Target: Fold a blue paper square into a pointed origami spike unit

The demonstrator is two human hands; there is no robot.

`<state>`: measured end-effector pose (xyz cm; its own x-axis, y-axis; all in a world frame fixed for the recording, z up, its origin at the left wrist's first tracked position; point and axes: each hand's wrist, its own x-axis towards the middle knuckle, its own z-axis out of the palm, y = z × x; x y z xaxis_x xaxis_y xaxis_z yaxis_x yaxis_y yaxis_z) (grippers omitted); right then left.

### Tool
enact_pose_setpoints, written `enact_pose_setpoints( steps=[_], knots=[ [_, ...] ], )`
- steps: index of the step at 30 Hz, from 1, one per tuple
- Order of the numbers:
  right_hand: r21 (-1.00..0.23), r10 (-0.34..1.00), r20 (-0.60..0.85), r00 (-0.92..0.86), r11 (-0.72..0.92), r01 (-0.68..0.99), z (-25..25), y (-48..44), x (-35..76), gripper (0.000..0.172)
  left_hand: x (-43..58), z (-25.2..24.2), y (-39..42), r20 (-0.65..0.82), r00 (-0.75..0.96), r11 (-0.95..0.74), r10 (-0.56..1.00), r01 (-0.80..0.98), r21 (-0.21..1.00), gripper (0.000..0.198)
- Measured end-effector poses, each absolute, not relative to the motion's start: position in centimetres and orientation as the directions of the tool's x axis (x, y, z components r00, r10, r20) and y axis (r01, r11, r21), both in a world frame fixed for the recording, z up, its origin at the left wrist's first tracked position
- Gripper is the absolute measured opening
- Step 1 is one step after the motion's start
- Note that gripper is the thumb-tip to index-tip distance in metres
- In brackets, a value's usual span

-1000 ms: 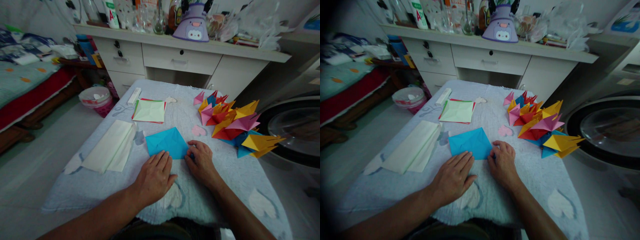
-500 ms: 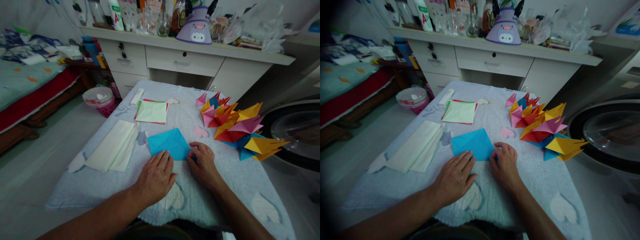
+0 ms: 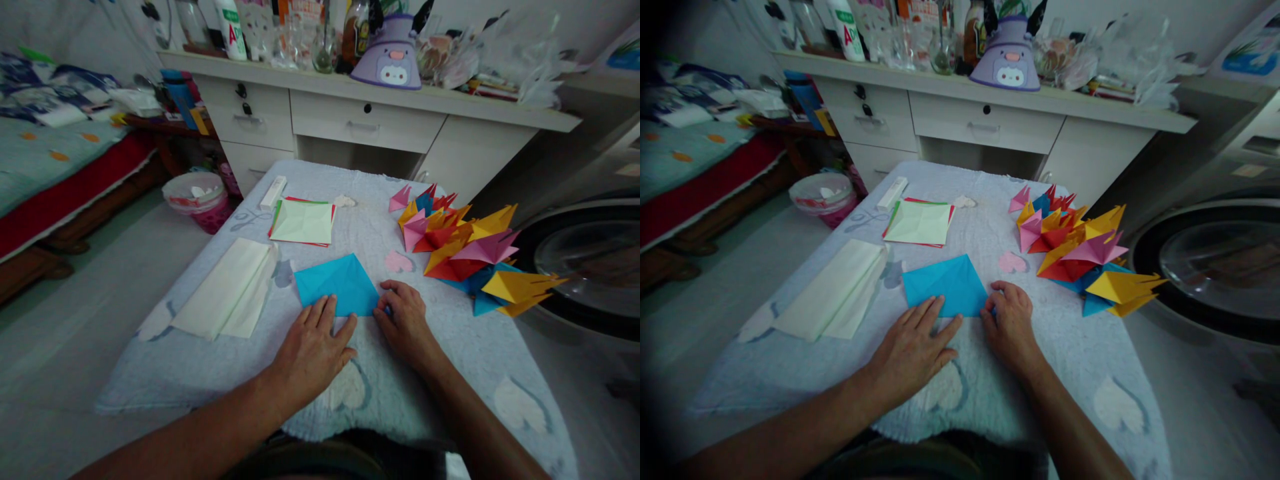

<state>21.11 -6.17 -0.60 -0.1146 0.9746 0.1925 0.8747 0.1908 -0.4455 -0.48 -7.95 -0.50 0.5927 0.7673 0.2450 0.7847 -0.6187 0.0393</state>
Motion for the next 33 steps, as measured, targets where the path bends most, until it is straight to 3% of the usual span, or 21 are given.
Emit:
enact_pose_setpoints(
  steps=[4, 10, 14, 19, 33],
  knots=[
    [-0.442, 0.968, 0.219, -0.119, 0.207, 0.873, -0.8, -5.8, 21.9, 0.003, -0.4, -0.2, -7.9, 0.232, 0.602, -0.625, 0.764, 0.78, 0.033, 0.054],
    [-0.396, 0.947, 0.313, -0.077, 0.204, 0.895, 0.6, -7.2, 22.8, 0.016, -0.3, 0.0, -7.8, 0.211, 0.624, -0.644, 0.752, 0.764, 0.038, 0.056],
    [-0.381, 0.894, 0.337, -0.295, 0.416, 0.826, 1.2, -10.0, 21.0, 0.031, -0.3, 0.1, -7.8, 0.203, 0.62, -0.641, 0.758, 0.765, 0.056, 0.058],
    [-0.31, 0.874, 0.211, -0.437, 0.484, 0.818, 0.2, -12.0, 18.8, 0.05, -0.4, -0.1, -7.9, 0.201, 0.615, -0.633, 0.762, 0.774, 0.033, 0.059],
    [-0.201, 0.911, 0.139, -0.389, 0.41, 0.89, 0.4, -12.6, 19.5, 0.045, -0.6, -0.2, -7.9, 0.225, 0.62, -0.635, 0.752, 0.772, -0.006, 0.058]
  ],
)
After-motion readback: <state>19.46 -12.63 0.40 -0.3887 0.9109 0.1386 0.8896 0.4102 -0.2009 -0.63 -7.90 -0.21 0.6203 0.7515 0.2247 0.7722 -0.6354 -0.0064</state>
